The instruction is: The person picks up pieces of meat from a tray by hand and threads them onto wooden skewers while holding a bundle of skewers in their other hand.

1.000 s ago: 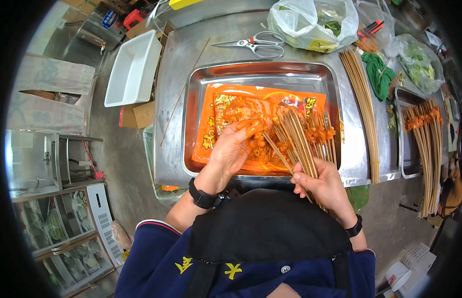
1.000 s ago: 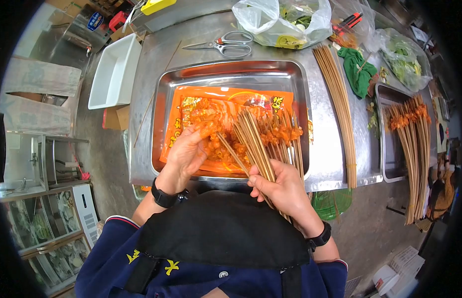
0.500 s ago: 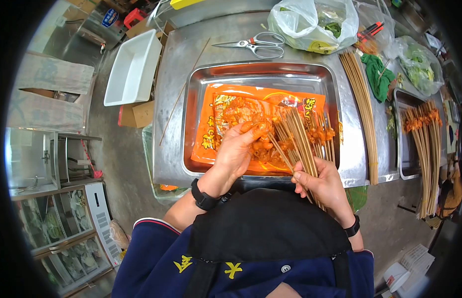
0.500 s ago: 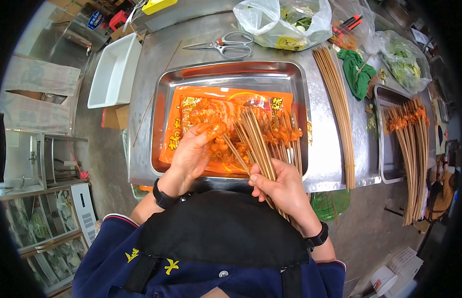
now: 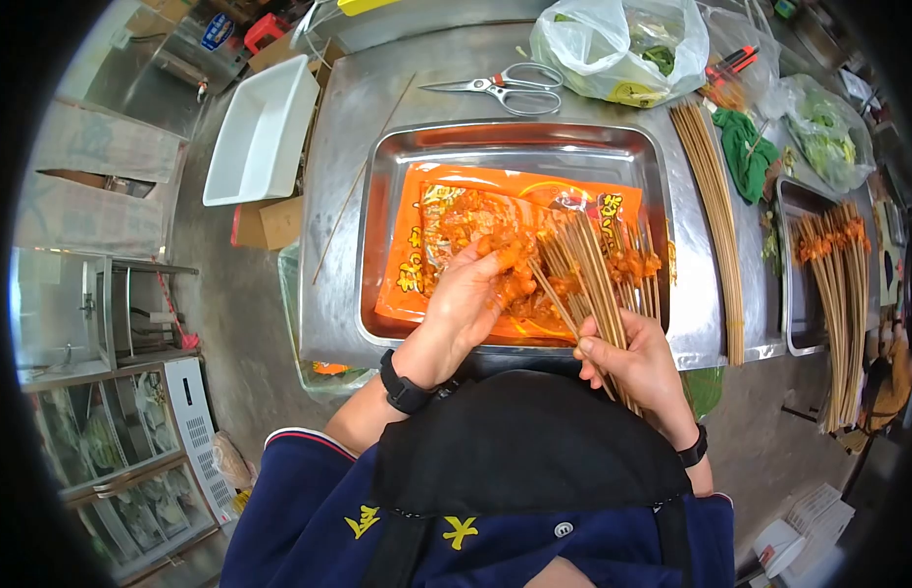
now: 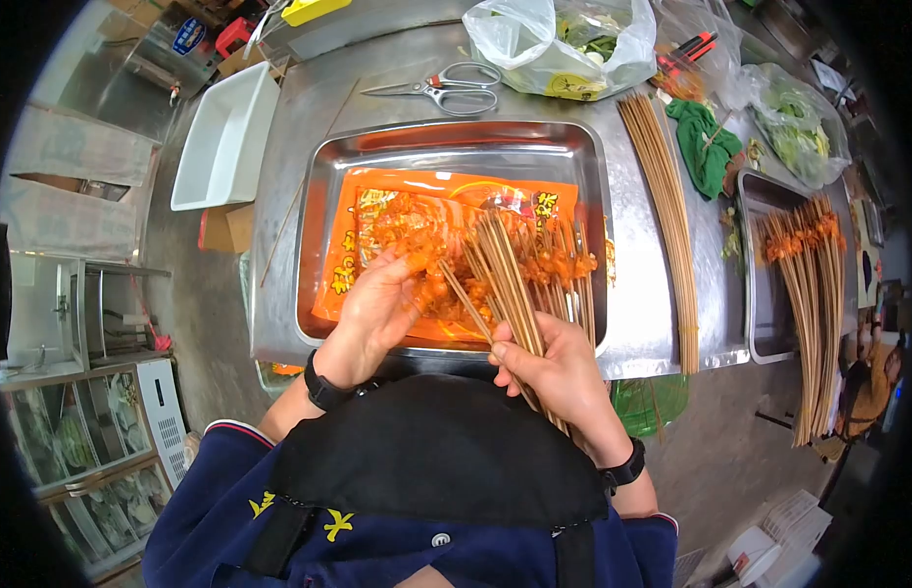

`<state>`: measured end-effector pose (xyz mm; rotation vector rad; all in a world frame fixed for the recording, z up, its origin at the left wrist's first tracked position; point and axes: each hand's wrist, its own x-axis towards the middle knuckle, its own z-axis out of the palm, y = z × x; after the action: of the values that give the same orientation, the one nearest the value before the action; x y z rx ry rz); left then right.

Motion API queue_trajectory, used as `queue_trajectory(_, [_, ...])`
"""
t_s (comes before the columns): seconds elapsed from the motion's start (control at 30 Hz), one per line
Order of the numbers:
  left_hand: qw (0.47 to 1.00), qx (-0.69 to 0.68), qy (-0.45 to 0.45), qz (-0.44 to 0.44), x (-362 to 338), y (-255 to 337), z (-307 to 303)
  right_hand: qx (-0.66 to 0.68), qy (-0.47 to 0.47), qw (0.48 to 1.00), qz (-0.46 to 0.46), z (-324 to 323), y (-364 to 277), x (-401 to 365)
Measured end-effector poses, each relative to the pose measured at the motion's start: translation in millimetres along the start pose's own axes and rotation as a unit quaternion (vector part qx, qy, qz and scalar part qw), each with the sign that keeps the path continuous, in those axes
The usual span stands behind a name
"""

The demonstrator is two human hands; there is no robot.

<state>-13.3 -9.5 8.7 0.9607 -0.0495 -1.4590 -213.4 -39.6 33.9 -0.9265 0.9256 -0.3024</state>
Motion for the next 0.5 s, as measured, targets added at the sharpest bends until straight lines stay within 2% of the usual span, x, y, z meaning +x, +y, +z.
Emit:
queue_trajectory(0.03, [1.000,0.000,0.000,0.000,1,0,-4,0.000,0.000,1.000,0.000,0,0,0])
queue_trajectory(0.1, [0.992,0.066,-0.107,-0.007,6,0,-15,0.003,-0.001,1.000,0.004,0,0,1])
queue_trajectory(0.13, [0.992,0.066,-0.106,-0.006,5,-1,-13,0.002,-0.002,1.000,0.005,0,-1,0])
queue_trajectory(0.2, [0.997,0.062,-0.045,-0.007,3,-5,-7,0.000,0.011,1.000,0.015,2,-3,0])
queue_trajectory(0.3, [0.993,0.098,-0.057,0.022,2,1,-6,-0.003,0.015,1.000,0.013,1,-1,-1])
queue_trajectory(0.5, [0.994,0.086,-0.054,0.050,-1,5,-3,0.004,0.004,1.000,0.002,0,0,-1])
